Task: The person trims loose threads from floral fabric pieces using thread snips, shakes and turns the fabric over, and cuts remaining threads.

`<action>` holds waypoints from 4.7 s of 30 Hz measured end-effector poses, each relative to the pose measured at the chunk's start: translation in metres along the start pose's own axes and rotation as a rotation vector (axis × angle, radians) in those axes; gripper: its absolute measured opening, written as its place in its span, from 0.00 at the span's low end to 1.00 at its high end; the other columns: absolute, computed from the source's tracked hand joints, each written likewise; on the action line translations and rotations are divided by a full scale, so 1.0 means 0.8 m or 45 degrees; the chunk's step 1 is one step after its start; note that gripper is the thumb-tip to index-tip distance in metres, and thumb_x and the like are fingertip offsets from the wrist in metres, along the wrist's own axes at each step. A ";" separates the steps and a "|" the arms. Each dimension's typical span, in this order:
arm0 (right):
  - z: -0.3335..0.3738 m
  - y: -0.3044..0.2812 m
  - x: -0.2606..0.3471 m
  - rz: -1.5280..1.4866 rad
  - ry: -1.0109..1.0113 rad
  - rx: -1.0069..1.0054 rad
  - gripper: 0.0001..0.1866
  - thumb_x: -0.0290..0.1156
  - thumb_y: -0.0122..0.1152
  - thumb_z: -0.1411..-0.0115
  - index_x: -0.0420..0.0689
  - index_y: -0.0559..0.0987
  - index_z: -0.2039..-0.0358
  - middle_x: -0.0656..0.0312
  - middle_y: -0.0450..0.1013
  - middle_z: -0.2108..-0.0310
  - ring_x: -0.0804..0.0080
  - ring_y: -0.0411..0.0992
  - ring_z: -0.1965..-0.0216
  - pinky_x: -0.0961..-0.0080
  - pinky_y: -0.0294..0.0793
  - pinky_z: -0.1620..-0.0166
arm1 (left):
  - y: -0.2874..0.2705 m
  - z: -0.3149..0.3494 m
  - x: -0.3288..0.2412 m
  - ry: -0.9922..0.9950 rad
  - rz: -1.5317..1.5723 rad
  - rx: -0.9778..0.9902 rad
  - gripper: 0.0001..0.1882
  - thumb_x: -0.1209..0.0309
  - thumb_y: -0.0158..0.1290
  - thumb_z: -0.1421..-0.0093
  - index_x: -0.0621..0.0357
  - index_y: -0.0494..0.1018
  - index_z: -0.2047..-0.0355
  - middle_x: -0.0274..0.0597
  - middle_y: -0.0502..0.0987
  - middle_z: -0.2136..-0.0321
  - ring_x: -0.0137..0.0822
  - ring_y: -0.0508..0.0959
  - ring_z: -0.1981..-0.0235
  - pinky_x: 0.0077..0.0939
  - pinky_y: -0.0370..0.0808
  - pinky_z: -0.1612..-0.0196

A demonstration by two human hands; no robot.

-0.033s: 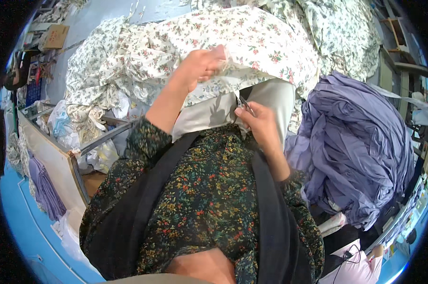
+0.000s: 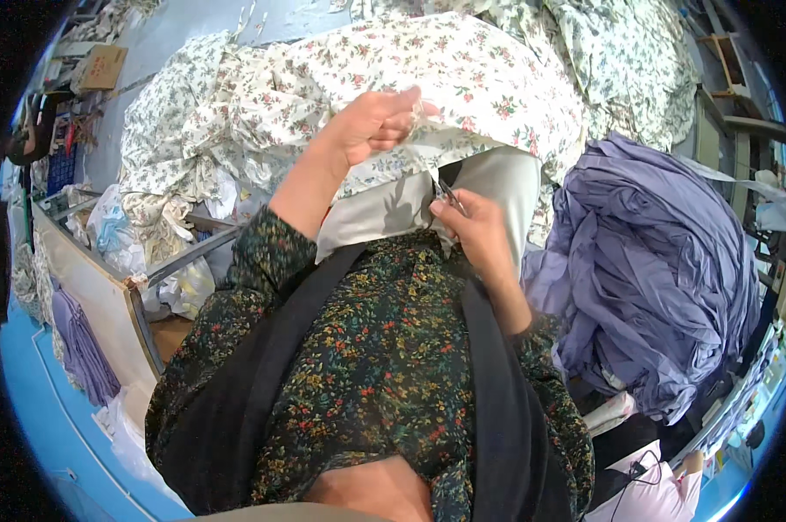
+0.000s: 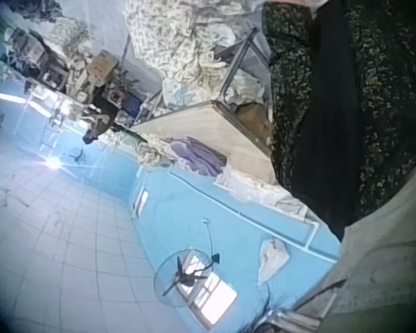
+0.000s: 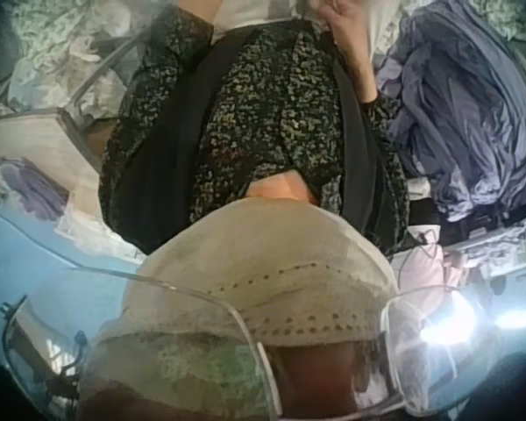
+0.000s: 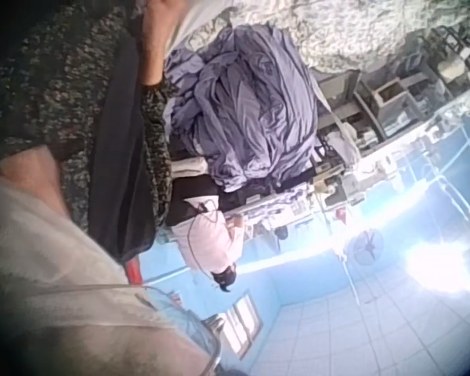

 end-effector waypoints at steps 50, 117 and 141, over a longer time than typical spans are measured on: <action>0.012 -0.009 0.026 0.023 -0.100 0.048 0.05 0.29 0.62 0.40 0.41 0.80 0.69 0.74 0.65 0.83 0.88 0.58 0.81 0.84 0.53 0.78 | -0.035 0.110 0.074 0.047 -0.136 -0.347 0.17 0.59 0.50 0.33 0.64 0.75 0.60 0.33 0.74 0.79 0.20 0.69 0.83 0.13 0.61 0.82; -0.027 -0.057 0.079 -0.665 -0.436 0.068 0.14 0.32 0.55 0.35 0.40 0.77 0.52 0.73 0.65 0.79 0.88 0.58 0.80 0.86 0.58 0.76 | 0.027 0.065 0.017 1.050 -1.318 -0.393 0.07 0.75 0.56 0.41 0.61 0.78 0.62 0.39 0.77 0.70 0.35 0.76 0.67 0.26 0.72 0.59; -0.032 -0.015 0.050 0.028 -0.493 -0.206 0.14 0.38 0.61 0.36 0.39 0.76 0.70 0.73 0.65 0.82 0.85 0.60 0.82 0.84 0.58 0.77 | -0.006 0.047 0.042 0.432 -0.591 -0.292 0.10 0.73 0.52 0.35 0.65 0.76 0.57 0.29 0.76 0.65 0.20 0.72 0.61 0.18 0.69 0.55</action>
Point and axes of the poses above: each hand's wrist, its own z-axis away from the middle knuckle, its own y-axis out of the palm, x = y × z, the point moved 8 cm from there along -z, towards the middle knuckle
